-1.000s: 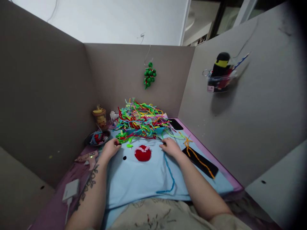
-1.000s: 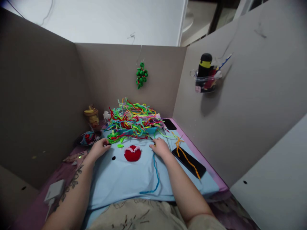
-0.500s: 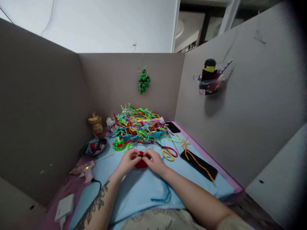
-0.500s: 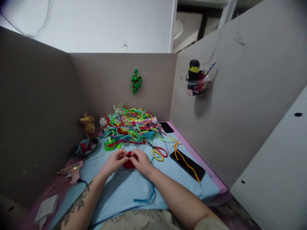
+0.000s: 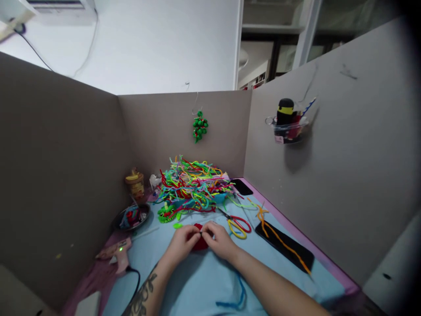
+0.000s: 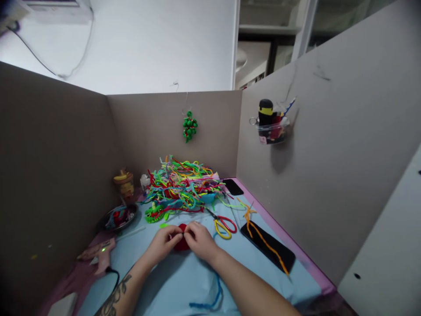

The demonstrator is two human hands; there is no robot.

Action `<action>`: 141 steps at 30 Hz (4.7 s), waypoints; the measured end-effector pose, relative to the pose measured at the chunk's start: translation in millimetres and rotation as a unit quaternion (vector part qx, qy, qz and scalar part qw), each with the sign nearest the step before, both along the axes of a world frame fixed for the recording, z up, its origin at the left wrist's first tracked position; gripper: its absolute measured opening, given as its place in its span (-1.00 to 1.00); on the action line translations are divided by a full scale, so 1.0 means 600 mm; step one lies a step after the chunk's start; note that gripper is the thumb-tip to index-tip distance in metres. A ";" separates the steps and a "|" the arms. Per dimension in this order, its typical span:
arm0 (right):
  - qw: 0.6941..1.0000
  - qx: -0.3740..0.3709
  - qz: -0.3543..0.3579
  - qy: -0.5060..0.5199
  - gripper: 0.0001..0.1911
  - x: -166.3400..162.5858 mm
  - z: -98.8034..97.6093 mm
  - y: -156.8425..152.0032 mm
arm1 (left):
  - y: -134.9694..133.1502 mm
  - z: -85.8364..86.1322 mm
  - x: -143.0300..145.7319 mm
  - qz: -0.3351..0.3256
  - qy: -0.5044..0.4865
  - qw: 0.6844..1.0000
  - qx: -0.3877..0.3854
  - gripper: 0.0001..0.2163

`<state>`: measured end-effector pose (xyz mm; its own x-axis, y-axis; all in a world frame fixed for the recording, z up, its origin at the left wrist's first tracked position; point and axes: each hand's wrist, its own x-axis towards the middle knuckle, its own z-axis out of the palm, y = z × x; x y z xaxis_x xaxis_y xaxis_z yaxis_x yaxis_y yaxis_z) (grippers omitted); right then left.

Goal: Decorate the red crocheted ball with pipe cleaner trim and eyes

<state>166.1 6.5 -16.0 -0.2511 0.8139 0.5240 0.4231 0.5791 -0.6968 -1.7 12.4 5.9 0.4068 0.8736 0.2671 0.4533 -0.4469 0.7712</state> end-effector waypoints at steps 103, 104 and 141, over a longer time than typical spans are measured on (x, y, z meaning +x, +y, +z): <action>0.880 -0.254 0.109 0.385 -0.69 -0.009 -0.012 0.006 | -0.011 -0.022 0.015 0.035 0.048 0.989 0.137 -0.77; 0.881 -0.252 0.108 0.385 -0.69 -0.008 -0.012 0.007 | -0.011 -0.023 0.015 0.042 0.045 0.989 0.132 -0.74; 0.898 -0.313 0.116 0.287 -0.85 -0.001 -0.001 0.000 | -0.013 -0.022 0.009 0.065 0.087 0.946 0.307 -0.91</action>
<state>165.3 6.2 -16.3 -0.2869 0.9547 0.0793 -0.1912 0.0240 -0.9813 3.4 4.4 -7.4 0.3903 0.6217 0.6791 0.6318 -0.7173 0.2936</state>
